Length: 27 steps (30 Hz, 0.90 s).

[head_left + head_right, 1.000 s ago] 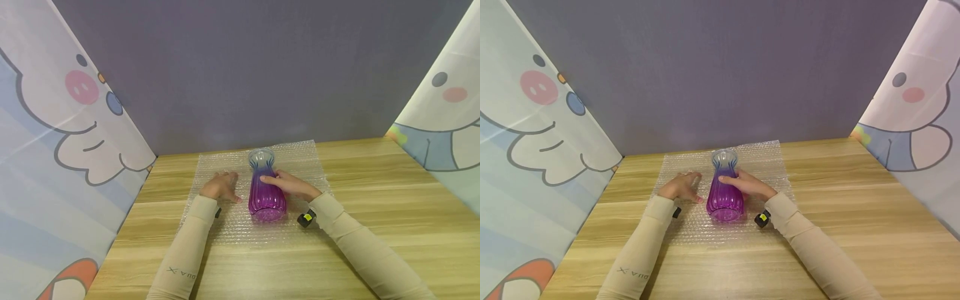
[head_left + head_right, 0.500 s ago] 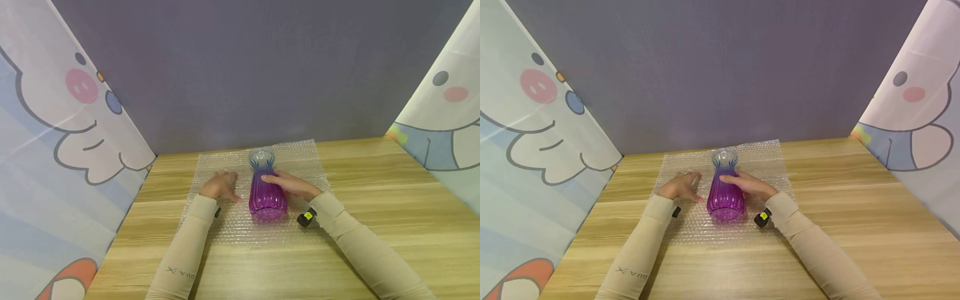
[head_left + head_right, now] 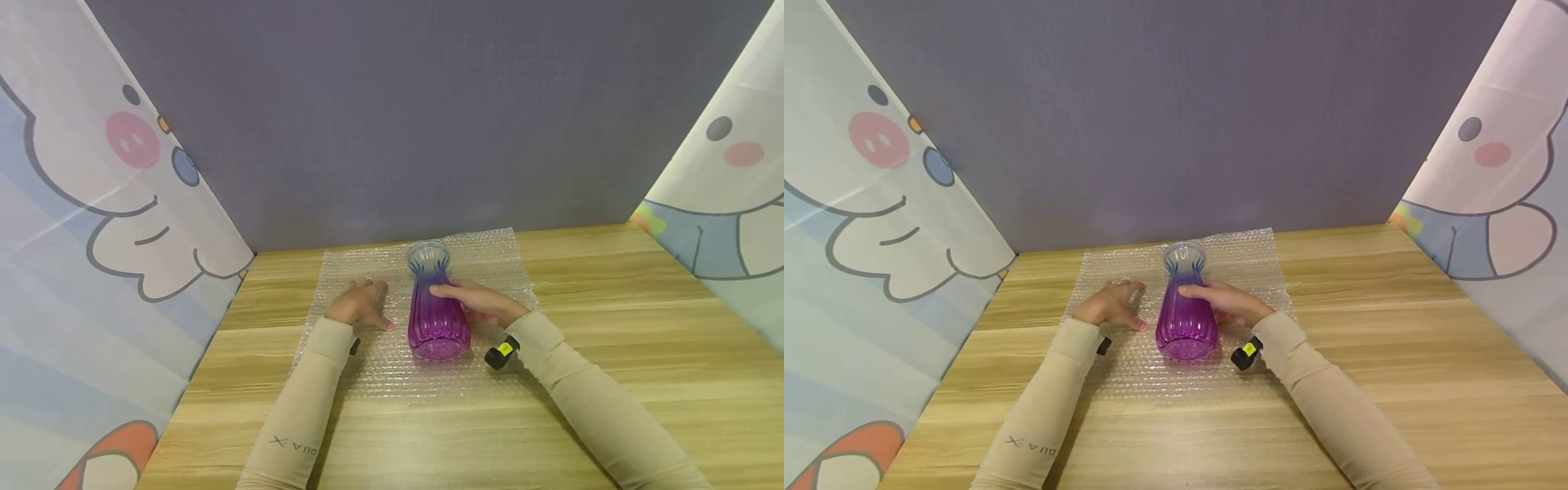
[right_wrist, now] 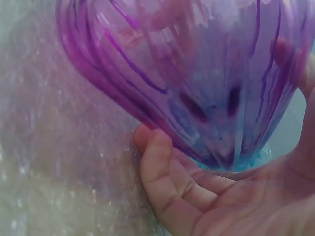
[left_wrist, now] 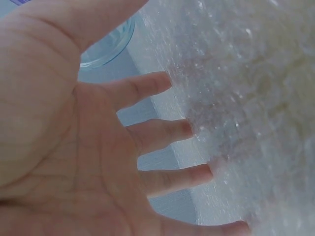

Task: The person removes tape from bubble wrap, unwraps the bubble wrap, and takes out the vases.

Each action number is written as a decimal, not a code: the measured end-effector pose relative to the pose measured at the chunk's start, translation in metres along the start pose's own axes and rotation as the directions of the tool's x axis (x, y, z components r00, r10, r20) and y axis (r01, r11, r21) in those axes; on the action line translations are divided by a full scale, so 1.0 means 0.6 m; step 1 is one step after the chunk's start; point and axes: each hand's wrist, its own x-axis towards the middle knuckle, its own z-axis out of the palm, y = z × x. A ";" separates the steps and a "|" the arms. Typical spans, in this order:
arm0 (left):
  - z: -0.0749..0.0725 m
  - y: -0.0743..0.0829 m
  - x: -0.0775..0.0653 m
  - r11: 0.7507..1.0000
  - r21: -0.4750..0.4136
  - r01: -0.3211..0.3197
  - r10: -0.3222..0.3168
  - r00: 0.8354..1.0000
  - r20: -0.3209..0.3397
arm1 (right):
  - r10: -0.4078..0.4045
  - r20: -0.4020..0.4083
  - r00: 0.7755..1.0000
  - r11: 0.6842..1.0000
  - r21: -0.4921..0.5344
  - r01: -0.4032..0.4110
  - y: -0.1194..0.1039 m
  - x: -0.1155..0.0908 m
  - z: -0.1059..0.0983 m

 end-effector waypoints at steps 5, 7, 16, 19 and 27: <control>0.000 -0.002 0.002 1.000 0.005 -0.008 0.008 1.000 -0.002 | 0.012 -0.020 1.000 1.000 0.013 -0.012 0.000 0.001 0.000; 0.000 -0.002 0.001 1.000 0.006 -0.010 0.010 1.000 -0.002 | 0.010 -0.025 1.000 1.000 0.029 -0.010 0.001 0.001 0.000; -0.002 0.001 0.000 1.000 -0.007 -0.003 0.003 1.000 0.004 | 0.018 -0.061 0.998 0.998 0.069 -0.013 0.002 0.002 0.002; -0.002 0.001 0.000 1.000 -0.013 -0.006 0.006 1.000 0.005 | 0.024 -0.066 0.998 0.996 0.090 -0.018 0.001 0.002 0.002; -0.002 0.000 0.000 1.000 -0.010 0.008 -0.008 1.000 0.011 | 0.038 -0.078 0.996 0.992 0.123 -0.028 -0.001 0.004 0.006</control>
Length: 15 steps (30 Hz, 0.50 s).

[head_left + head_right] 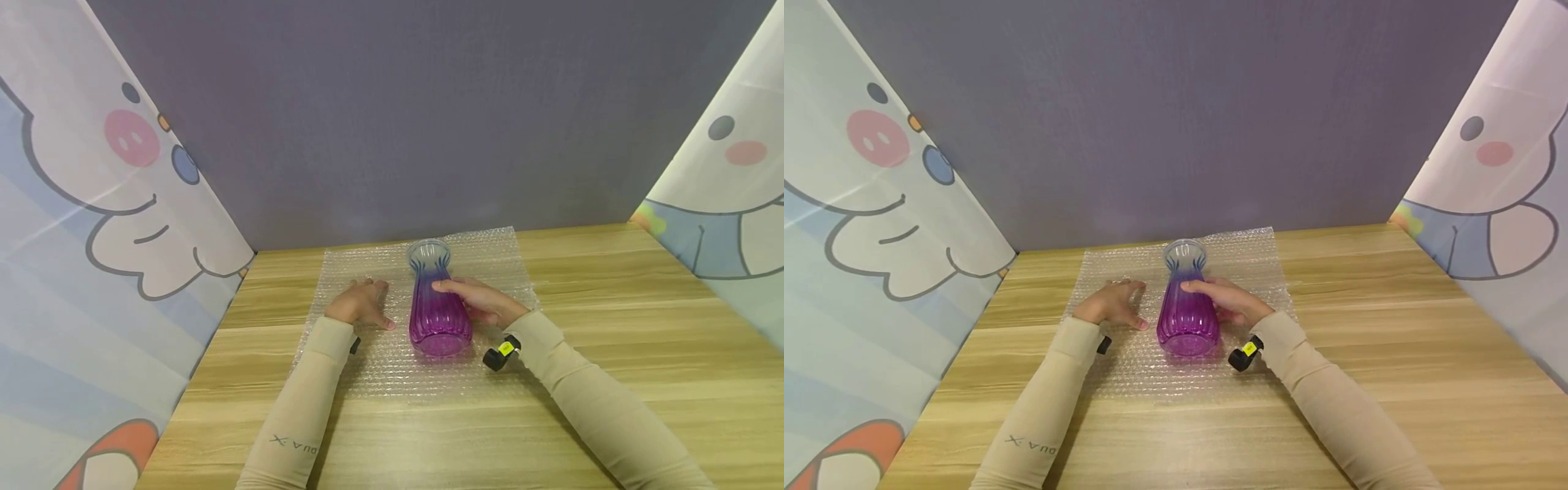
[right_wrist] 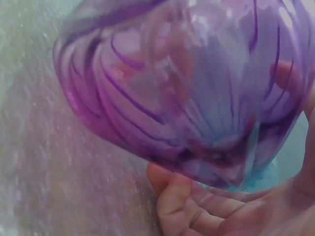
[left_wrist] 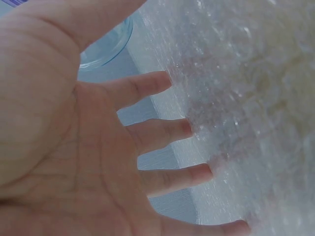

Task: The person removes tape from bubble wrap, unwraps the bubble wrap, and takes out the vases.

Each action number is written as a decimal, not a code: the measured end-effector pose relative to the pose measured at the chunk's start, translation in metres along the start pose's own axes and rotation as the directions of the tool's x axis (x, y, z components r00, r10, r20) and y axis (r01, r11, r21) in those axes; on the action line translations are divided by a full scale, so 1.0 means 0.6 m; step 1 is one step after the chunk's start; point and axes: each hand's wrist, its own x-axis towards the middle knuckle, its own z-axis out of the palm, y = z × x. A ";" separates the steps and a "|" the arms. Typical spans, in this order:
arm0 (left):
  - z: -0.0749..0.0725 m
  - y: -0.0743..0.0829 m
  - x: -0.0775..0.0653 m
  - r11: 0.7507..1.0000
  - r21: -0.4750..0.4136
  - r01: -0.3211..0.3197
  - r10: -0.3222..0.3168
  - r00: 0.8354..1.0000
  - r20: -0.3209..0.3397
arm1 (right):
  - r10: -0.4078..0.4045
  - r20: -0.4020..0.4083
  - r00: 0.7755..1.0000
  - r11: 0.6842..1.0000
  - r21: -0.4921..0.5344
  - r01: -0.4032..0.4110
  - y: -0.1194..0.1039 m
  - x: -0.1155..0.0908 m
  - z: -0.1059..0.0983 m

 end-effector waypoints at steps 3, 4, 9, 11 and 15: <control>-0.001 0.000 -0.001 1.000 0.001 0.008 -0.008 1.000 0.000 | -0.004 -0.013 1.000 1.000 0.018 0.004 -0.002 0.001 0.003; -0.001 0.000 -0.001 1.000 0.002 0.009 -0.009 1.000 -0.001 | -0.006 -0.019 1.000 1.000 0.026 0.007 -0.002 0.000 0.004; -0.001 0.000 -0.002 1.000 0.001 0.008 -0.008 1.000 -0.001 | -0.011 -0.037 0.999 0.999 0.053 0.013 -0.003 -0.002 0.005; -0.001 0.001 -0.003 1.000 0.001 0.009 -0.009 1.000 0.001 | -0.014 -0.033 0.999 0.998 0.065 0.016 -0.003 -0.004 0.005; -0.001 0.002 -0.003 1.000 0.001 0.007 -0.007 1.000 0.004 | -0.022 -0.025 0.999 0.994 0.102 0.024 -0.003 -0.005 0.005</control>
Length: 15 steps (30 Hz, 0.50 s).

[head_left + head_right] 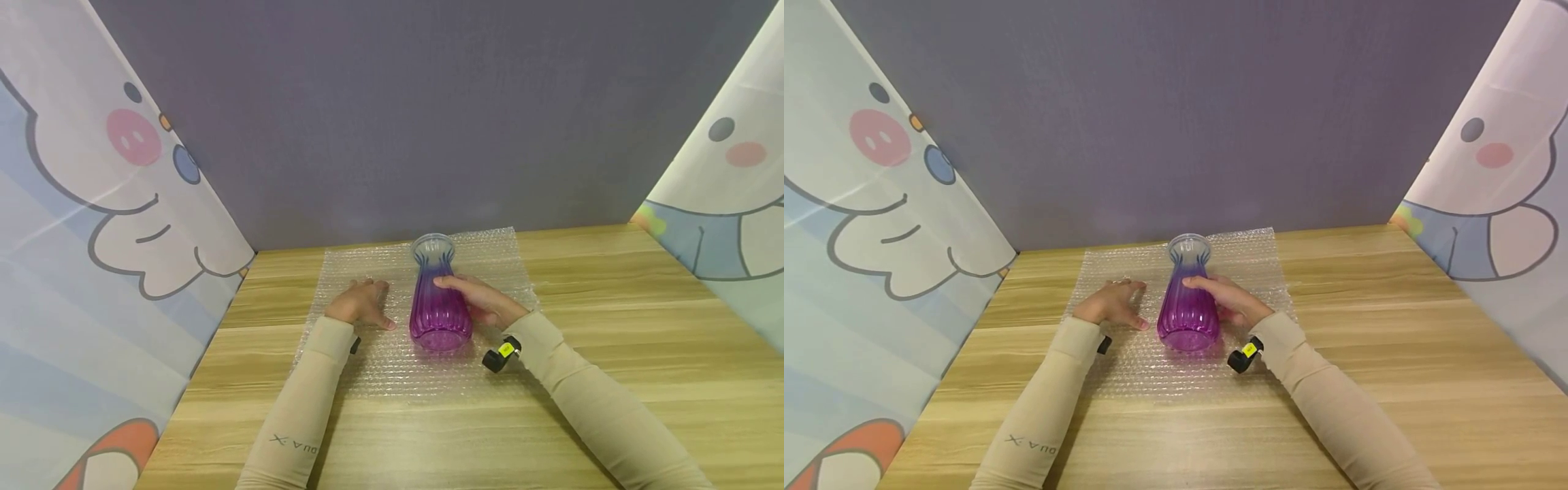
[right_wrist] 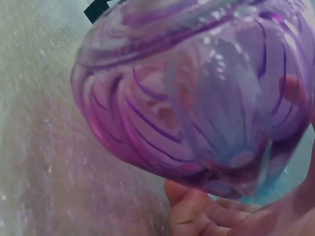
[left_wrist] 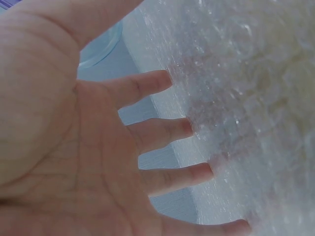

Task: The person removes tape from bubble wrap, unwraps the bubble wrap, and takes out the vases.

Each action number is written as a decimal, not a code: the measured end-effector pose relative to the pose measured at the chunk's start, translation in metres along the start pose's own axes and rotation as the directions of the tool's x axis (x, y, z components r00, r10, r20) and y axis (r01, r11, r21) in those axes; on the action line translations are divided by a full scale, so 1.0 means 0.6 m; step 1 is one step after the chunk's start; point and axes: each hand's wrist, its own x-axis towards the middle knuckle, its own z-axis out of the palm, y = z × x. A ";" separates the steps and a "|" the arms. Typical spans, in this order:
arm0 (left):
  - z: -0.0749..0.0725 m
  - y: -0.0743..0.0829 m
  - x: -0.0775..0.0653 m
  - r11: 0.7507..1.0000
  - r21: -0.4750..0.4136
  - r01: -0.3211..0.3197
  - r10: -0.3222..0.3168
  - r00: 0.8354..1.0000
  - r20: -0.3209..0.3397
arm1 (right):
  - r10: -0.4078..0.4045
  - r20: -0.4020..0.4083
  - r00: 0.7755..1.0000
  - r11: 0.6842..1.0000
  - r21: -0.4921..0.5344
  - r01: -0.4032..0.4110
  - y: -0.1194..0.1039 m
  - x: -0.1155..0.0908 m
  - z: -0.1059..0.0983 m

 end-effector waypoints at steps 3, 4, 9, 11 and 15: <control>0.000 0.001 0.000 1.000 0.001 -0.004 0.004 1.000 0.000 | -0.003 0.008 1.000 0.999 0.042 0.002 0.001 0.001 0.000; 0.000 0.001 0.000 1.000 0.000 -0.002 0.002 1.000 0.001 | -0.001 0.005 1.000 0.999 0.055 0.001 0.000 0.002 0.000; 0.000 0.001 0.000 1.000 0.002 0.004 -0.004 1.000 0.002 | 0.017 -0.005 1.000 0.995 0.100 -0.016 -0.001 0.002 -0.003; 0.001 0.001 0.000 1.000 0.007 0.004 -0.003 1.000 -0.001 | 0.019 -0.010 1.000 0.993 0.113 -0.018 -0.003 0.002 -0.004; 0.000 0.000 0.000 1.000 0.010 0.005 -0.005 1.000 -0.004 | 0.010 -0.027 1.000 0.989 0.148 -0.006 -0.006 0.000 -0.005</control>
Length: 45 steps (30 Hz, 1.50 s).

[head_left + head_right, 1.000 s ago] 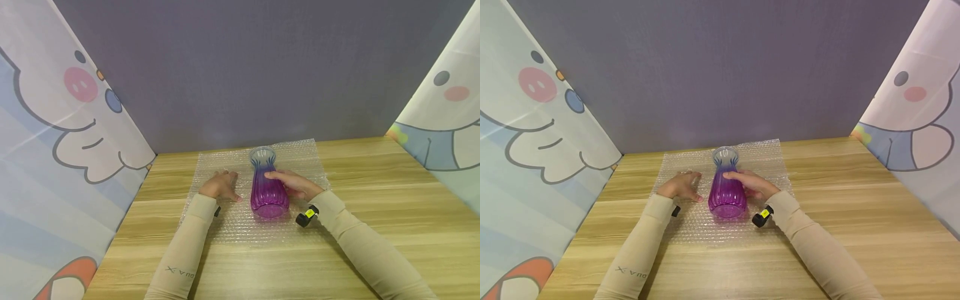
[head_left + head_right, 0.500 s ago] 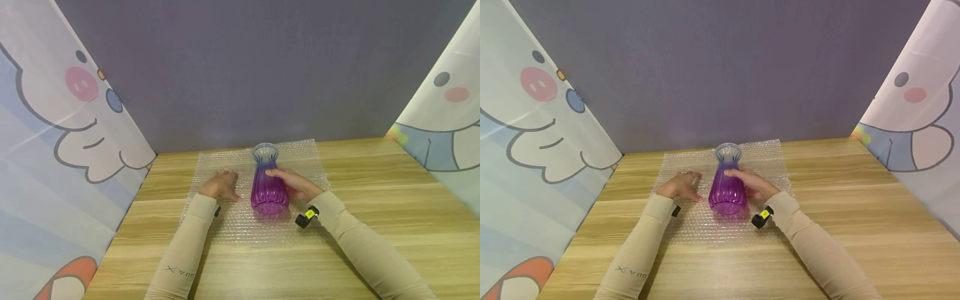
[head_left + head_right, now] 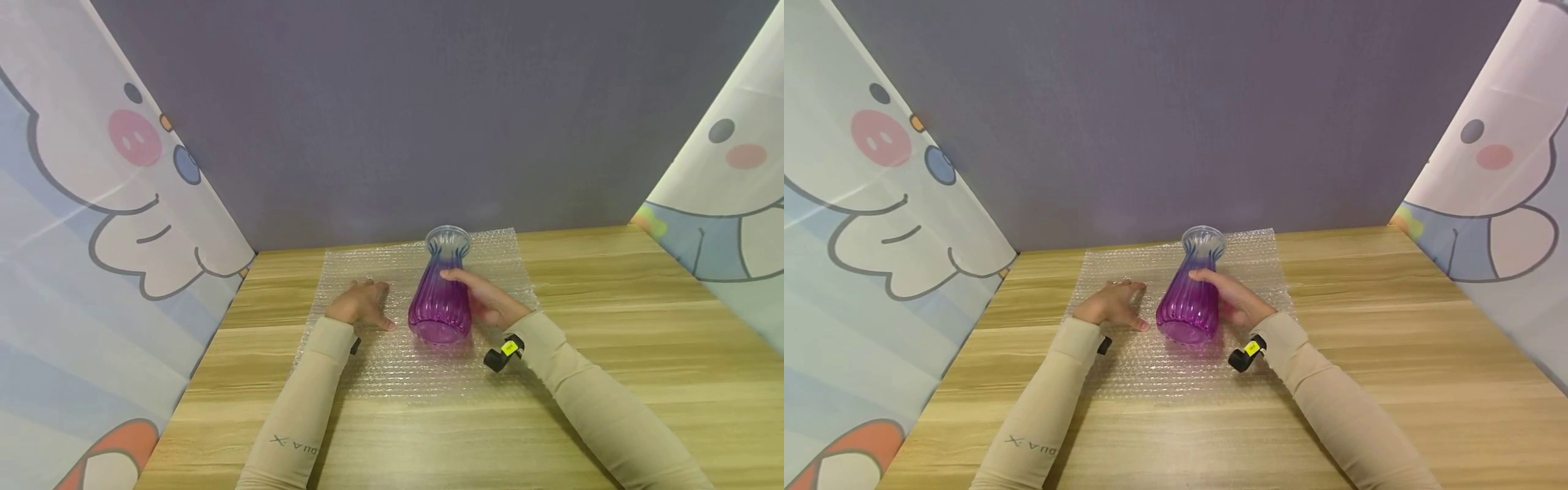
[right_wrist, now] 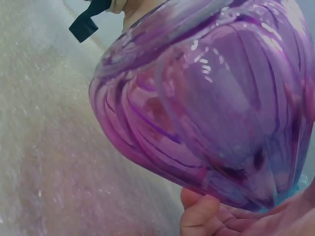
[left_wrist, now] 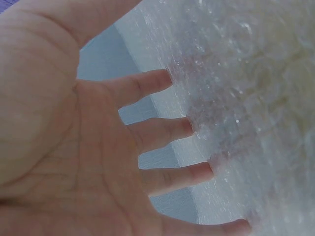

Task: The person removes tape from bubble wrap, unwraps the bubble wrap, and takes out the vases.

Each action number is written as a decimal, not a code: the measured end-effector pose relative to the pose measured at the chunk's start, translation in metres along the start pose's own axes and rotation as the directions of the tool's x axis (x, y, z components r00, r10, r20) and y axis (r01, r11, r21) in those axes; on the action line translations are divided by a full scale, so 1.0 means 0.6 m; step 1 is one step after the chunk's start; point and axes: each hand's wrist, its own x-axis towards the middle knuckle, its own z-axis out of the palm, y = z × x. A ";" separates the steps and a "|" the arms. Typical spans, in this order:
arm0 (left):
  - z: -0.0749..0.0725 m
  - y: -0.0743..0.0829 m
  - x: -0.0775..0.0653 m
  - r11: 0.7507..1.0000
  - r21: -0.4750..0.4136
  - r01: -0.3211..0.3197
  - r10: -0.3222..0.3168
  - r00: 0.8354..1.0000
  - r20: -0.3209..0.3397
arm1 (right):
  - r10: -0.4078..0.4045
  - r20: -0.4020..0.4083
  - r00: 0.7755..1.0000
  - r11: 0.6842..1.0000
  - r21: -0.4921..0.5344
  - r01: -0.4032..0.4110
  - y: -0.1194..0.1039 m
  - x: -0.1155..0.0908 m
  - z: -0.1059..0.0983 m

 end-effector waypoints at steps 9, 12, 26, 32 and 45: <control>-0.001 0.000 -0.001 1.000 0.004 -0.007 0.007 1.000 -0.004 | -0.009 0.009 1.000 0.997 0.076 0.009 -0.006 -0.001 -0.004; -0.001 0.000 -0.001 1.000 0.003 -0.002 0.002 1.000 -0.005 | 0.006 0.002 1.000 0.997 0.078 -0.006 -0.007 -0.001 -0.006; 0.001 -0.001 -0.001 1.000 -0.003 -0.011 0.011 1.000 -0.007 | -0.011 -0.074 0.997 0.996 0.085 0.017 -0.010 -0.003 -0.016; 0.001 -0.002 0.000 1.000 -0.004 -0.006 0.006 1.000 -0.005 | -0.046 -0.091 0.995 0.996 0.068 0.052 -0.015 -0.004 -0.020; 0.001 -0.003 0.000 1.000 -0.020 -0.002 0.002 1.000 0.003 | -0.114 -0.083 0.990 0.989 0.085 0.121 -0.020 -0.003 -0.022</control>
